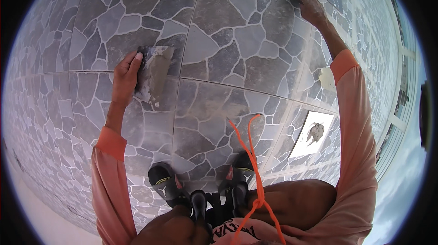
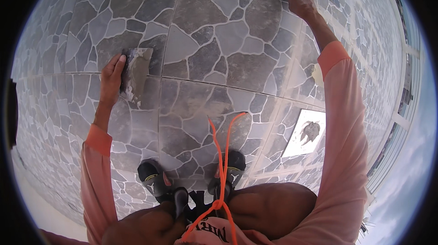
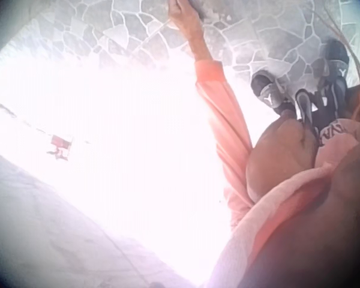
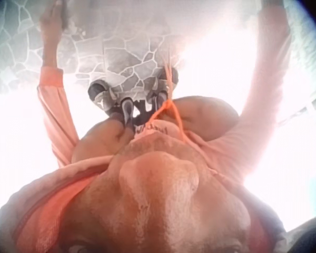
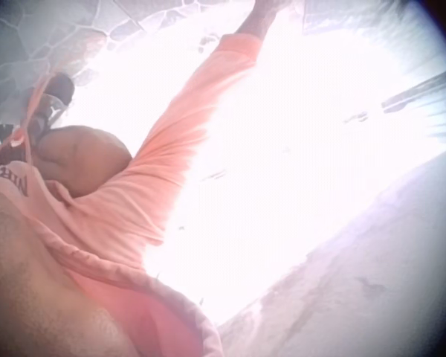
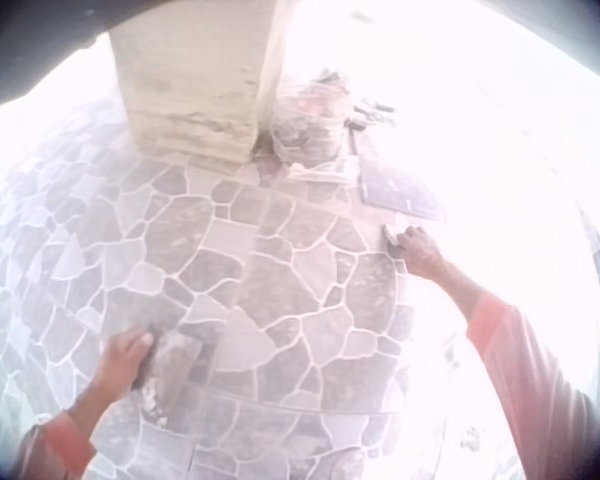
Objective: The person applies grout to the spaces between floor tiles using two metal spatulas to spread and smooth the material.
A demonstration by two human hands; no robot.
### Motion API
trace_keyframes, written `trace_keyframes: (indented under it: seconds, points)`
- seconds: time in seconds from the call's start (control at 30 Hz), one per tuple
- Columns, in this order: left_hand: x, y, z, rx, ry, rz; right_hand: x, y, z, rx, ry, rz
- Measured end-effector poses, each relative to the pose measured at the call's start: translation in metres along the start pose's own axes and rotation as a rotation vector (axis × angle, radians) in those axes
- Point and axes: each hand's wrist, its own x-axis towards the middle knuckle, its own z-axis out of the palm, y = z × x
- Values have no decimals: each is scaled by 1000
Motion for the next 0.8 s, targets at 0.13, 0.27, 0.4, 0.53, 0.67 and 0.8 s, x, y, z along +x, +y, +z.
trace_keyframes:
  seconds: [0.13, 0.27, 0.4, 0.53, 0.67, 0.8]
  points:
    - [1, -5, -2, -34, 11, -12, 22, 16, -33, 88, -91, -27]
    - [3, -6, 1, -82, 25, -18, 27, -8, -18, -75, 52, -29]
    - [3, -7, -3, 0, 1, 25, 30, -23, -23, -1, -61, -138]
    - [0, -1, -3, -88, 7, -12, 47, -15, -41, 45, -13, -39]
    - [2, -3, -3, -85, -11, -35, 40, -43, -13, -55, 69, -132]
    - [-1, -4, -8, -124, -9, -37, 59, -50, -37, 43, -21, -112]
